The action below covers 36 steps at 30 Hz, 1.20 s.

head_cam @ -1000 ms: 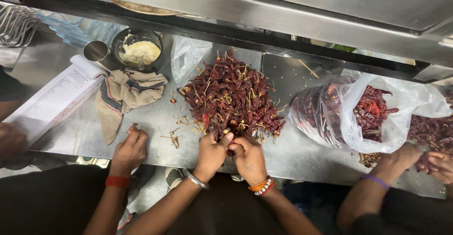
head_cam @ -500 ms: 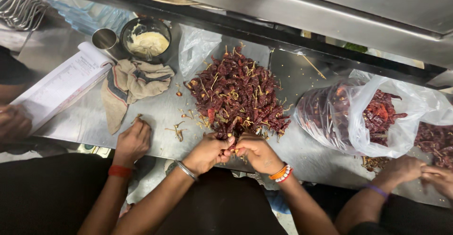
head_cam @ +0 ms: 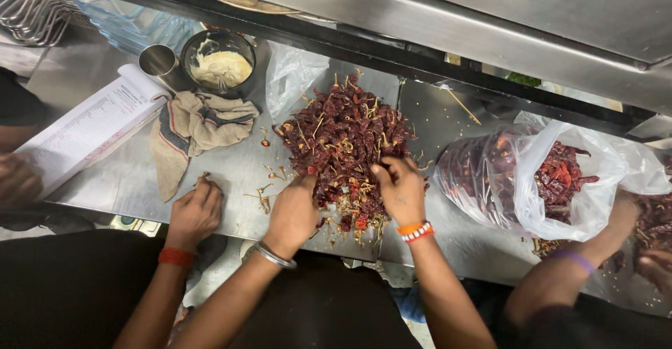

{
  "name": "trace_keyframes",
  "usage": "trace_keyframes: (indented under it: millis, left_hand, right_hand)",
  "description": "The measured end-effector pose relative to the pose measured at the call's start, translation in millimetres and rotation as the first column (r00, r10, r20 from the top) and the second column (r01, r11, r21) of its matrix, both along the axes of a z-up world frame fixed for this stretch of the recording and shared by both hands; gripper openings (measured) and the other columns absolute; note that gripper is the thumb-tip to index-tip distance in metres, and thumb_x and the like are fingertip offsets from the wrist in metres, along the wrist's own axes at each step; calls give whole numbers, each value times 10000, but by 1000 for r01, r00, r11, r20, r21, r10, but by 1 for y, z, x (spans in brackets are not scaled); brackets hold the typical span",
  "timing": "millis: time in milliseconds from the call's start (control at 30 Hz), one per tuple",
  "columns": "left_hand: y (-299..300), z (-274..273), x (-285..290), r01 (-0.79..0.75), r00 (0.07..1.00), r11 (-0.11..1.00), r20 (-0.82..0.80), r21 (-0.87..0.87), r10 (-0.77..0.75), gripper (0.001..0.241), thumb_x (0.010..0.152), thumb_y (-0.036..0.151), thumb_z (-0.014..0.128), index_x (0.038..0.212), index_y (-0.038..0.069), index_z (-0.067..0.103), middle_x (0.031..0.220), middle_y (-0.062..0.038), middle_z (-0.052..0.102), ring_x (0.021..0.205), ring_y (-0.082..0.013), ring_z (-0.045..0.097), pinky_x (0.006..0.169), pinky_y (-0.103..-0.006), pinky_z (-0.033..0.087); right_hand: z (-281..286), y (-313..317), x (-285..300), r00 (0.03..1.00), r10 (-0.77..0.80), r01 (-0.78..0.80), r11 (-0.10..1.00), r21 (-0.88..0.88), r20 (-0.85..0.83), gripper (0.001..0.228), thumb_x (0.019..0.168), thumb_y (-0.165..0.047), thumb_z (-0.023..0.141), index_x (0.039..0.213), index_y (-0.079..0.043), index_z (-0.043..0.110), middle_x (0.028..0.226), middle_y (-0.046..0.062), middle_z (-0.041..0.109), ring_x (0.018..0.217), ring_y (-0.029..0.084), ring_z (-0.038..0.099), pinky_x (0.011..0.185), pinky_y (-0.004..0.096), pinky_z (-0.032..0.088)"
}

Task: The person removes stems from dried red chilies by hand and places the chilies into a plastic bag. A second person works alongside, also removing stems from chilies.

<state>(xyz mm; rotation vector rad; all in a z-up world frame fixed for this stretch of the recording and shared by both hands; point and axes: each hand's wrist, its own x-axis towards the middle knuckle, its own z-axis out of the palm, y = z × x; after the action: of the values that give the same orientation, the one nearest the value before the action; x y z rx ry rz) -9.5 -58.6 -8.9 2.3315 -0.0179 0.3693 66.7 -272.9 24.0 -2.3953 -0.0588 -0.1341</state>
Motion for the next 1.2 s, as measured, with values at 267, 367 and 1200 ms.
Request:
trace_keyframes:
  millis: [267,367,1200]
  left_hand:
    - [-11,35,-4,-241,903,877,-427,-416,47,388,771,259,842,1033,6,707,780,-197,738,704,-376,726,680,-454,559]
    - [-15,28,-3,-241,879,905,-474,-352,49,345,811,237,827,1023,-4,701,798,-210,724,749,-392,707,696,-461,548]
    - [-23,4,0,-206,925,476,-329,-855,-190,128,946,102,639,1046,22,630,817,-60,674,685,-111,636,637,-274,549]
  right_hand:
    - [-9,-20,-9,998,11,-28,952,304,55,152,878,-106,778,1010,-32,768,873,56,652,741,136,623,669,264,501]
    - [2,-29,-21,999,24,-35,943,331,38,138,896,-98,766,1015,-28,764,875,47,654,756,133,614,685,259,489]
    - [-1,10,-47,977,196,-162,939,303,-88,225,864,-129,798,1040,9,773,883,24,764,748,68,665,689,222,528]
